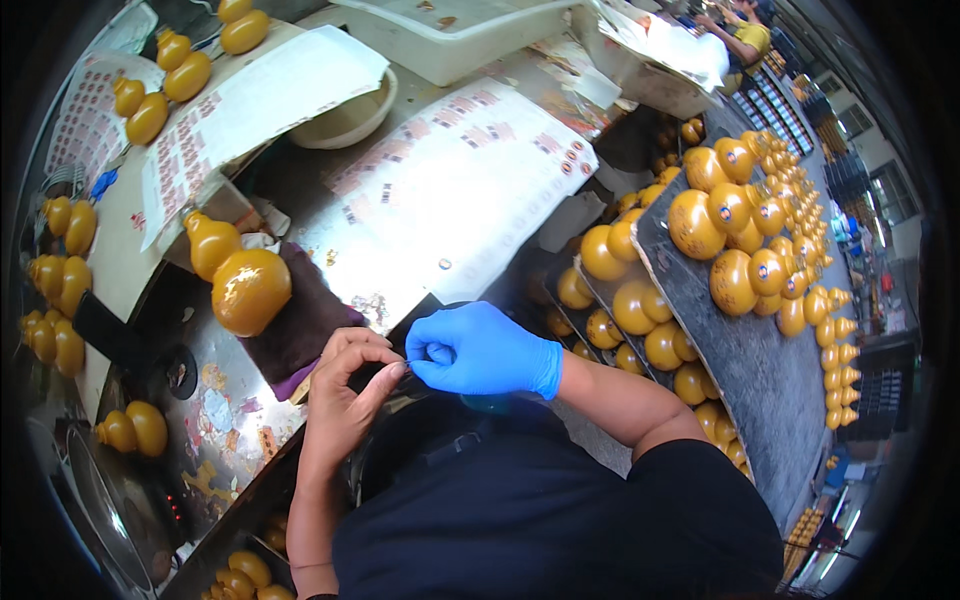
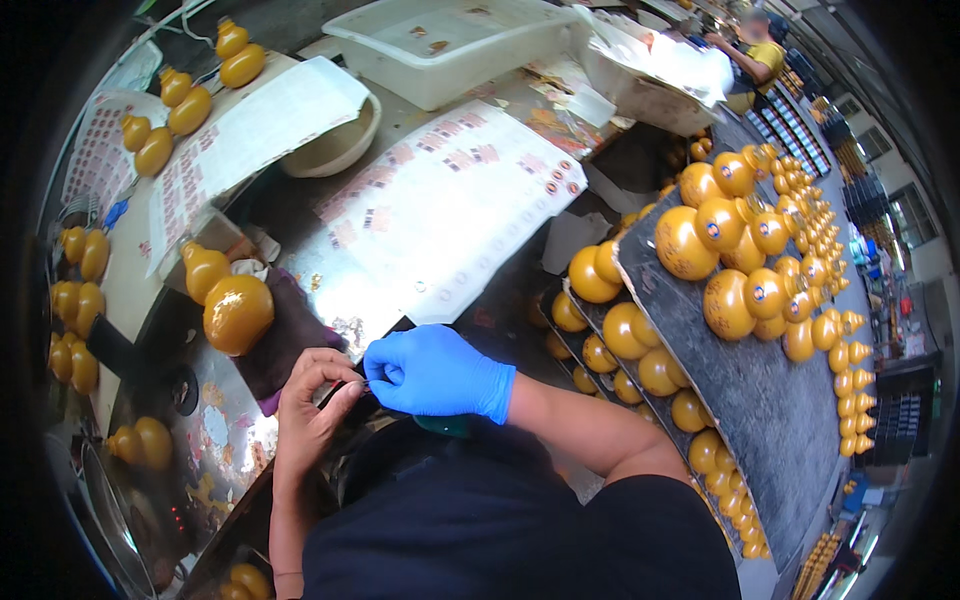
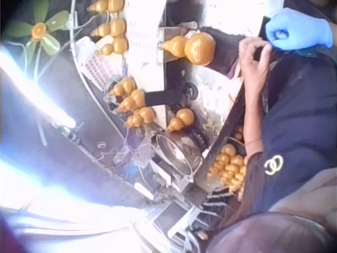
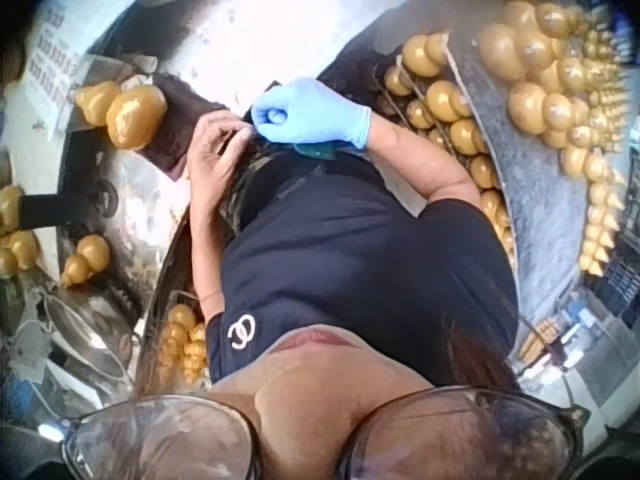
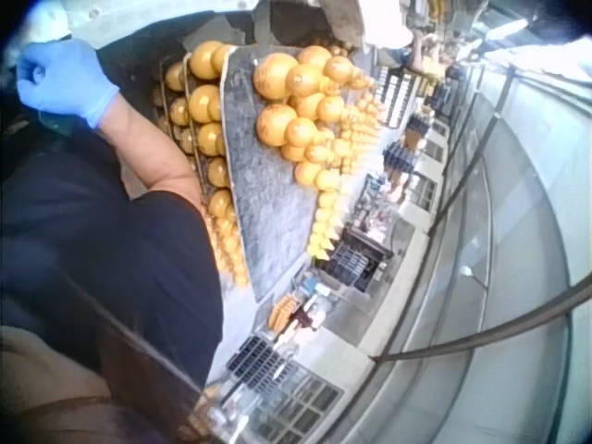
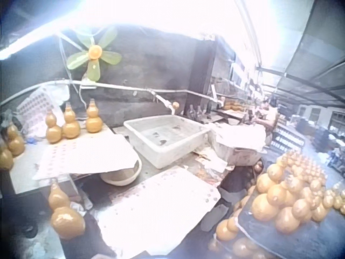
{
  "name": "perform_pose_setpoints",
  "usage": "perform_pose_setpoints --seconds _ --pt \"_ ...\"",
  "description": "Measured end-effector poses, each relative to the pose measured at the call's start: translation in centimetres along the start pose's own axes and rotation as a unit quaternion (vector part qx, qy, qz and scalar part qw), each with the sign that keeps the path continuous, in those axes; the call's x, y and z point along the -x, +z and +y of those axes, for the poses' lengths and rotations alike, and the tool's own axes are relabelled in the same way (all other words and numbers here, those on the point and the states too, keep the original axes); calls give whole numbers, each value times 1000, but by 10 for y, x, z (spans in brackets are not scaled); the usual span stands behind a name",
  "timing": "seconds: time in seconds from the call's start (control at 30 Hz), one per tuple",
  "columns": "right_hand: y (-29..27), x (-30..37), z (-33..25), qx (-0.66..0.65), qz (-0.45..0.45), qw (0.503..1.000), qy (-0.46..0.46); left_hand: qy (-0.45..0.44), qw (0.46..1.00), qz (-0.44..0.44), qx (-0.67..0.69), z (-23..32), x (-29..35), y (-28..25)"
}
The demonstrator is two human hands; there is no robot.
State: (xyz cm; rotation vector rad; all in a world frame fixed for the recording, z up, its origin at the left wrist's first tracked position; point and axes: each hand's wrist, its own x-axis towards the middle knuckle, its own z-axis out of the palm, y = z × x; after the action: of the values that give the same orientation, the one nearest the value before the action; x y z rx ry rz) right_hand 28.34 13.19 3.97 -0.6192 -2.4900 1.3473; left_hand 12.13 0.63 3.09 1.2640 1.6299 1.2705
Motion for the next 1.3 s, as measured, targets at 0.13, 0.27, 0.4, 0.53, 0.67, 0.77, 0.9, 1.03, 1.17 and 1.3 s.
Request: perform_pose_setpoints --seconds 0.13,0.27,0.4,0.53,0.67,0.77,0.9,1.03,1.17,1.3 --pt "-2 -11 -6 -2 -26 1000 13 -12 1000 -22 7 -5 3 -14" --pt "-1 -22 -10 -39 -48 998 28 -2 998 45 36 -7 4 -18" --pt "-3 -29 -16 -46 -37 998 3 33 999 21 -36 3 0 -20" --pt "-5 -38 -18 -60 -36 998 -7 22 999 32 -30 2 -2 -25" --pt "3 -50 -10 -218 22 975 27 9 990 111 86 -3 -6 -24" --pt "10 -56 -17 -380 -51 922 58 12 970 157 187 -5 -9 -25" --pt "26 -64 -15 -410 2 910 65 37 962 211 172 -3 -13 -22" --pt "31 -68 -18 -421 34 906 24 49 954 237 175 -12 -15 -23" --pt "25 -79 -28 -390 -3 920 40 57 957 249 137 -14 -14 -33" --pt "8 -98 -30 -325 64 943 24 62 943 280 170 -15 -21 -50"
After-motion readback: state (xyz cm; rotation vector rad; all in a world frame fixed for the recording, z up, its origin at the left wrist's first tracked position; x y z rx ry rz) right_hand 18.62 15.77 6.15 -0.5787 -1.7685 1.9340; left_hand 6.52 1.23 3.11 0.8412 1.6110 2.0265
